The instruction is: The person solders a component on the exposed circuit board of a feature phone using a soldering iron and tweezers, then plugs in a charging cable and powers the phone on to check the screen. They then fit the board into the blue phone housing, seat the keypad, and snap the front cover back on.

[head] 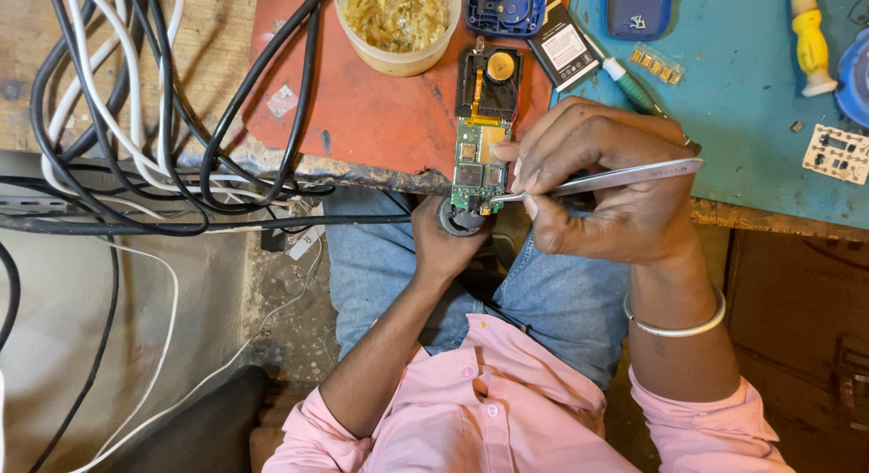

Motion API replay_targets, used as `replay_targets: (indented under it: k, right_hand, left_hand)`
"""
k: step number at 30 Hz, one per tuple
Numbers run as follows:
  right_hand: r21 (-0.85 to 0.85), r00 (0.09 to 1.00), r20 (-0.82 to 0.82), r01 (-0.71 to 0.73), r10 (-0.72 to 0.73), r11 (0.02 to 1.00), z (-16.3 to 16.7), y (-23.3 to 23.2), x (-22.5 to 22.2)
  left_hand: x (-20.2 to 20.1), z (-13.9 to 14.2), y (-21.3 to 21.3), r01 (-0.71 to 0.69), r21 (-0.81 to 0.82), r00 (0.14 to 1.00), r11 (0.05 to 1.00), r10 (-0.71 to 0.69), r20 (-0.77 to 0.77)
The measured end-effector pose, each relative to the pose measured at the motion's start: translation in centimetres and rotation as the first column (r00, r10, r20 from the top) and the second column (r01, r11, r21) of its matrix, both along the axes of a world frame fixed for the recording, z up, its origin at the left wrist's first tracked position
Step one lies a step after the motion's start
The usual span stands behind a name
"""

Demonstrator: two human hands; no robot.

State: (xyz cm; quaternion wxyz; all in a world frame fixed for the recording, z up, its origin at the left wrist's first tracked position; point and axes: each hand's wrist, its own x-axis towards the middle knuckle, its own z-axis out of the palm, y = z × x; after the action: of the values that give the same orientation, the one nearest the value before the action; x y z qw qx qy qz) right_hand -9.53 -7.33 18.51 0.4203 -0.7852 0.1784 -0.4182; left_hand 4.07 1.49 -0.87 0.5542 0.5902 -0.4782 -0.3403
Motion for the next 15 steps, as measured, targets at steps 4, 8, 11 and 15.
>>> replay_targets:
  k: [4, 8, 11, 15]
  right_hand:
    - [-0.020, 1.000, -0.023, -0.016, 0.015, 1.000, 0.12, 0.33, 0.08]
    - [-0.032, 0.999, -0.042, -0.017, 0.015, 0.999, 0.19, 0.58, -0.01]
    - [-0.054, 0.998, -0.047, -0.037, 0.034, 0.998, 0.10, 0.62, -0.10]
    - [-0.098, 0.997, -0.063, -0.041, 0.034, 0.994, -0.07, 0.63, -0.17]
  left_hand:
    - [0.04, 0.25, 0.22, 0.003, 0.003, 1.000, 1.000, -0.003, 0.020]
    - [0.07, 0.20, 0.31, 0.010, -0.001, 1.000, 1.000, -0.010, 0.008]
    - [0.04, 0.18, 0.33, 0.006, 0.005, 1.000, 1.000, -0.006, 0.011]
    - [0.07, 0.21, 0.31, 0.001, 0.012, 1.000, 1.000, -0.002, 0.024]
